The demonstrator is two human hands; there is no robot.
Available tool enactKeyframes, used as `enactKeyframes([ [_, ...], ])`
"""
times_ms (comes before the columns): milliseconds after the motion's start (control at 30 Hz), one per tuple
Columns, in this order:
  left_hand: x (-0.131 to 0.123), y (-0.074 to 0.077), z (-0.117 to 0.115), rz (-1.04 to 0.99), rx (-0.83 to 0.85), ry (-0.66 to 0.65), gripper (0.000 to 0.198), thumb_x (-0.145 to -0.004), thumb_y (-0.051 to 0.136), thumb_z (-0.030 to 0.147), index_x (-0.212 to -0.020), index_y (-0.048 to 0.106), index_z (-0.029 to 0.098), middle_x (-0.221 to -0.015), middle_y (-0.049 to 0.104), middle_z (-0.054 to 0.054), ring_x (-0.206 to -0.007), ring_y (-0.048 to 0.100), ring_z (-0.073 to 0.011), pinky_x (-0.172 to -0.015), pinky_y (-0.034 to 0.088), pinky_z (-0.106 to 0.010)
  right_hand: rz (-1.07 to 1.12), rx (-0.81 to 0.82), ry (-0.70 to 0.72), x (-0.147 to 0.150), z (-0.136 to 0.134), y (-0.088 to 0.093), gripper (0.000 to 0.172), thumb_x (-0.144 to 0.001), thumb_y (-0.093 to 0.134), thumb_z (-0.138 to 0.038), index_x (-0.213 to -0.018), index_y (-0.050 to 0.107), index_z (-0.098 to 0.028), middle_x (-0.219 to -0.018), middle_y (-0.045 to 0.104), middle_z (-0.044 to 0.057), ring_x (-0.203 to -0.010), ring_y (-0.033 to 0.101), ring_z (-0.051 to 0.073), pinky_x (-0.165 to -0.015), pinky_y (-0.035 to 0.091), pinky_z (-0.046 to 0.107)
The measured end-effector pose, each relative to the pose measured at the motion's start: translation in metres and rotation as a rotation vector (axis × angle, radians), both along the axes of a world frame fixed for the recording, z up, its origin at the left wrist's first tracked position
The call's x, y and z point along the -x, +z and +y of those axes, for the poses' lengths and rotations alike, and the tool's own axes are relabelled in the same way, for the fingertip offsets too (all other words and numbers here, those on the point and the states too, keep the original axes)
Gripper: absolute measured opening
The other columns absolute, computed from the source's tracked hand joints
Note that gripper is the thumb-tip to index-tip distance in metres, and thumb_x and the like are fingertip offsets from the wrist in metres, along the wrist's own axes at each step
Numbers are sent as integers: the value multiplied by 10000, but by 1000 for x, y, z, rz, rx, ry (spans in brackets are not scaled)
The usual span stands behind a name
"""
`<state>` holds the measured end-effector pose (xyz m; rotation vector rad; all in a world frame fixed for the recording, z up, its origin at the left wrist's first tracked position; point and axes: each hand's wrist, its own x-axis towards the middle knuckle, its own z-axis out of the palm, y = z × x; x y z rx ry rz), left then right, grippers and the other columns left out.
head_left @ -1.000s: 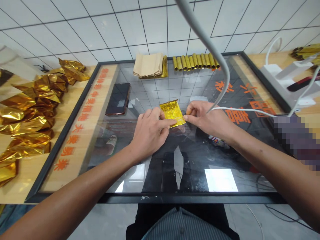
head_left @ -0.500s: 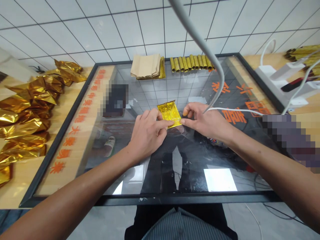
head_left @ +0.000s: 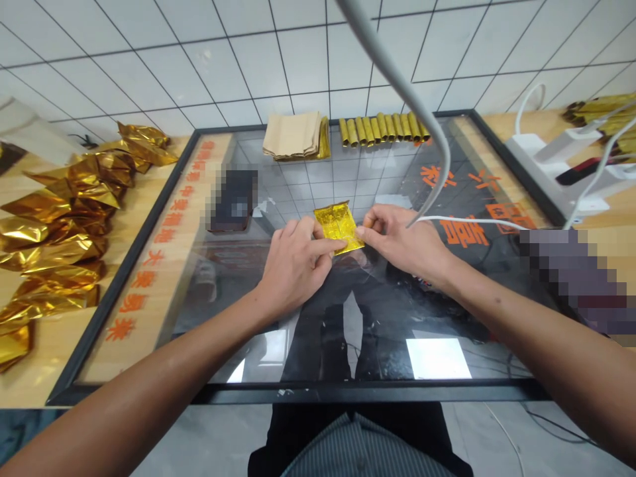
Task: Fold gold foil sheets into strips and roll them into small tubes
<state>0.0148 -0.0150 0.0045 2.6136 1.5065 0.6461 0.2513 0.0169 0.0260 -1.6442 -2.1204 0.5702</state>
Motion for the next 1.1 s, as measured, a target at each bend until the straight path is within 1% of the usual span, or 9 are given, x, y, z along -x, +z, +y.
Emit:
enactKeyframes([
  [133, 0, 0, 0, -9, 9, 0, 356, -1005, 640, 153, -1165, 849, 392, -1101, 633, -57, -1027, 565, -253, -843, 398, -404, -71, -112, -12, 2, -5, -5, 210, -966, 737, -448, -911, 681, -254, -889, 744, 22, -822, 676, 232, -687, 414, 347],
  [233, 1, 0, 1, -18, 20, 5, 342, -1006, 644, 164, -1159, 849, 391, -1101, 637, -54, -1021, 568, -251, -845, 397, -406, -45, -260, 122, -2, -14, -7, 122, -1020, 647, -308, -1078, 724, -235, -1078, 787, 75, -959, 723, 262, -804, 507, 375],
  [333, 1, 1, 0, -6, 21, 1, 335, -1012, 636, 172, -1155, 848, 389, -1122, 644, -54, -1026, 571, -253, -837, 396, -409, -39, -350, 348, -6, -26, -7, 405, -1027, 472, -109, -1332, 710, -229, -1273, 801, 94, -1154, 744, 281, -984, 544, 426],
  [433, 0, 2, -1, 12, 17, -5, 343, -1013, 622, 166, -1161, 845, 380, -1141, 647, -58, -1033, 570, -260, -834, 399, -418, -67, -373, 415, -6, -33, -7, 523, -991, 461, -55, -1433, 679, -232, -1395, 782, 98, -1226, 745, 285, -1042, 552, 447],
  [633, 6, 1, 4, -46, 73, -35, 299, -1031, 615, 201, -1160, 831, 363, -1157, 652, -56, -1046, 585, -254, -894, 456, -428, -142, -330, 398, -2, -30, -11, 514, -989, 460, -34, -1380, 718, -247, -1215, 850, 66, -1094, 791, 270, -988, 550, 433],
  [767, 23, 10, 9, -200, 147, -109, 325, -1048, 543, 161, -1216, 782, 304, -1167, 699, -47, -1105, 646, -223, -996, 522, -415, -177, -348, 423, -1, -28, -11, 498, -994, 473, -33, -1364, 731, -243, -1249, 846, 75, -1090, 795, 284, -968, 544, 446],
  [933, 29, 20, -6, 31, -12, -240, 358, -1100, 465, 173, -1339, 725, 228, -1370, 708, -112, -1273, 634, -283, -1102, 504, -480, -187, -385, 434, 0, -28, -11, 493, -992, 465, -21, -1358, 738, -209, -1202, 856, 75, -1064, 802, 294, -962, 552, 456],
  [1000, 27, 17, -13, 125, -22, -301, 334, -1127, 492, 249, -1386, 700, 219, -1423, 700, -112, -1339, 619, -291, -1150, 484, -473, -183, -393, 442, -1, -28, -10, 489, -993, 464, -19, -1353, 742, -199, -1187, 859, 79, -1065, 802, 290, -975, 553, 456],
  [1100, 25, 9, -21, 206, -22, -289, 352, -1145, 499, 305, -1440, 669, 216, -1443, 709, -97, -1360, 623, -290, -1167, 471, -468, -177, -402, 473, -1, -30, -10, 492, -1015, 456, -26, -1363, 747, -216, -1242, 850, 79, -1106, 800, 276, -1003, 552, 452],
])
